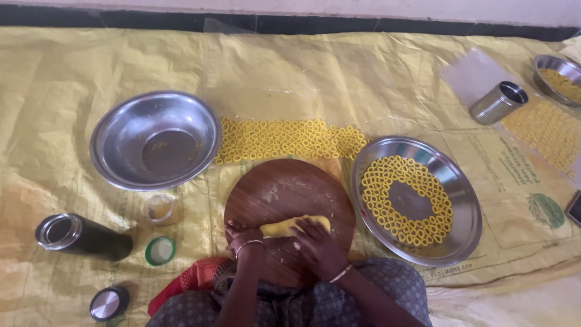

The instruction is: The person kneads and rolls a yellow dough ball on a wooden board, shaping it into a long cylinder. The person then cuts a portion of the dough and places it into a metal bowl.

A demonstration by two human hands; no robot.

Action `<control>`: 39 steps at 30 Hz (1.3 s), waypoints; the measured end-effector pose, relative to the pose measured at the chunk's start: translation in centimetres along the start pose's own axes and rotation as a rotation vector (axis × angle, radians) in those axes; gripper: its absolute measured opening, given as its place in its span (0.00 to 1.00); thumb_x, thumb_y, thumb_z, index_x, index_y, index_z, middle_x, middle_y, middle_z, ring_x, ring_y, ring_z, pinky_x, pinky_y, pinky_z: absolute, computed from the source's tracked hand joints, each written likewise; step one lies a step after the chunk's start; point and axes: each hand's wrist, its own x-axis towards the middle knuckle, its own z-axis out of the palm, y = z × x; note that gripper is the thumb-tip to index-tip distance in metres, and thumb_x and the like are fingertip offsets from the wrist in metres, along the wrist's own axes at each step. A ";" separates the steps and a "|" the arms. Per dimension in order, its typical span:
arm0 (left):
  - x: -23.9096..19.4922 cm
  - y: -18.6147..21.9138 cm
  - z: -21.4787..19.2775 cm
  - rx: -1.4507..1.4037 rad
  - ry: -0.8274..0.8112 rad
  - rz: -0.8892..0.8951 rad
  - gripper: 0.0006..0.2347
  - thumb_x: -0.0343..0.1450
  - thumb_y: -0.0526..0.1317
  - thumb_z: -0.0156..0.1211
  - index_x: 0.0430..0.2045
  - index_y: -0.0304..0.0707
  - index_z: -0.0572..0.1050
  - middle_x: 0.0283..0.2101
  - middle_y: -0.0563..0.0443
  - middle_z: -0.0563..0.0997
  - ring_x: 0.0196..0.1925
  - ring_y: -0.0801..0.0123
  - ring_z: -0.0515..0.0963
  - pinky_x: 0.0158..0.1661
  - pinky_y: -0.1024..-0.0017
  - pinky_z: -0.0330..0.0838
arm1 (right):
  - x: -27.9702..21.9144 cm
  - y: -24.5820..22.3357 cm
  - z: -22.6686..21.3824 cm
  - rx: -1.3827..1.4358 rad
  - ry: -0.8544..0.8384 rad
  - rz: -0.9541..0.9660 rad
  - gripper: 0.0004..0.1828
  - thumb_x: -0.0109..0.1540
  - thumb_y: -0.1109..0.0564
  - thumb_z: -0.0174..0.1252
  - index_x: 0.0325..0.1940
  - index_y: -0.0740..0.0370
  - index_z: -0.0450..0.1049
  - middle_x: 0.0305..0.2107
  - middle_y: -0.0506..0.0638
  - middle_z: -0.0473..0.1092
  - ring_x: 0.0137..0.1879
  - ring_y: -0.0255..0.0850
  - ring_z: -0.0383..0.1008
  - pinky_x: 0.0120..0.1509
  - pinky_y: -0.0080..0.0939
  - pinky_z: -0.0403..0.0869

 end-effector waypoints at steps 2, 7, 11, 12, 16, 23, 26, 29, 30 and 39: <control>0.8 0.0 0.8 -0.032 -0.016 -0.008 0.27 0.76 0.38 0.57 0.72 0.41 0.56 0.79 0.28 0.30 0.79 0.29 0.32 0.59 0.34 0.65 | -0.7 0.6 0.4 -0.195 0.031 -0.008 0.31 0.71 0.42 0.42 0.78 0.48 0.55 0.76 0.48 0.50 0.84 0.52 0.42 0.83 0.62 0.41; 2.6 0.5 2.4 -0.135 0.074 -0.086 0.31 0.77 0.41 0.53 0.75 0.39 0.45 0.78 0.30 0.29 0.78 0.32 0.31 0.58 0.33 0.67 | 3.2 2.7 3.3 -0.411 0.100 0.001 0.33 0.70 0.40 0.41 0.78 0.49 0.50 0.76 0.55 0.47 0.80 0.57 0.40 0.77 0.69 0.37; 3.4 0.3 3.6 0.026 0.050 -0.071 0.34 0.75 0.36 0.57 0.75 0.38 0.45 0.78 0.31 0.30 0.78 0.29 0.33 0.57 0.37 0.70 | 11.7 7.9 3.6 -0.607 0.322 -0.074 0.35 0.68 0.37 0.39 0.80 0.40 0.48 0.75 0.48 0.46 0.81 0.52 0.38 0.77 0.77 0.31; 3.3 0.2 3.9 0.031 0.064 -0.061 0.34 0.75 0.36 0.58 0.75 0.36 0.46 0.78 0.28 0.30 0.78 0.28 0.34 0.56 0.37 0.70 | 13.0 8.8 3.7 -0.554 0.295 -0.039 0.33 0.70 0.37 0.39 0.80 0.41 0.51 0.76 0.51 0.47 0.82 0.53 0.39 0.78 0.76 0.32; 3.3 0.2 3.8 -0.021 0.015 -0.064 0.31 0.76 0.38 0.55 0.74 0.36 0.48 0.78 0.27 0.29 0.78 0.28 0.32 0.58 0.33 0.67 | 19.0 10.8 2.9 -0.502 0.182 0.201 0.30 0.70 0.36 0.40 0.75 0.46 0.59 0.76 0.55 0.50 0.82 0.55 0.42 0.81 0.73 0.34; 4.4 0.3 4.2 -0.028 0.002 -0.086 0.31 0.78 0.43 0.51 0.76 0.42 0.45 0.78 0.31 0.26 0.78 0.31 0.29 0.58 0.31 0.65 | 15.2 7.9 3.6 -0.551 0.296 0.174 0.35 0.69 0.38 0.41 0.76 0.56 0.60 0.74 0.55 0.52 0.81 0.57 0.44 0.79 0.74 0.37; 4.9 0.6 5.0 -0.066 0.025 -0.138 0.30 0.79 0.49 0.45 0.76 0.46 0.44 0.78 0.38 0.25 0.79 0.35 0.28 0.57 0.31 0.67 | 9.8 5.5 3.8 -0.483 0.220 0.102 0.34 0.68 0.40 0.43 0.77 0.53 0.60 0.74 0.52 0.52 0.80 0.57 0.44 0.78 0.74 0.37; 4.7 0.3 4.2 -0.083 0.017 -0.118 0.30 0.78 0.50 0.43 0.76 0.46 0.47 0.78 0.36 0.25 0.79 0.35 0.28 0.57 0.31 0.66 | 4.0 2.7 2.7 -0.332 0.127 0.005 0.33 0.68 0.40 0.46 0.77 0.49 0.60 0.75 0.51 0.52 0.80 0.58 0.44 0.78 0.73 0.38; 4.4 0.1 3.6 -0.106 0.011 -0.109 0.27 0.79 0.49 0.42 0.75 0.45 0.50 0.78 0.34 0.25 0.78 0.33 0.27 0.58 0.29 0.64 | 2.0 1.7 2.2 -0.307 0.121 -0.019 0.32 0.68 0.40 0.47 0.76 0.48 0.61 0.75 0.52 0.51 0.80 0.59 0.44 0.78 0.72 0.39; -2.1 -0.2 -1.9 0.001 -0.070 -0.005 0.26 0.75 0.38 0.61 0.70 0.46 0.62 0.78 0.28 0.30 0.78 0.27 0.30 0.62 0.32 0.63 | -1.0 2.1 -1.5 -0.054 0.032 0.106 0.35 0.61 0.41 0.60 0.72 0.42 0.63 0.72 0.50 0.57 0.77 0.54 0.53 0.79 0.63 0.56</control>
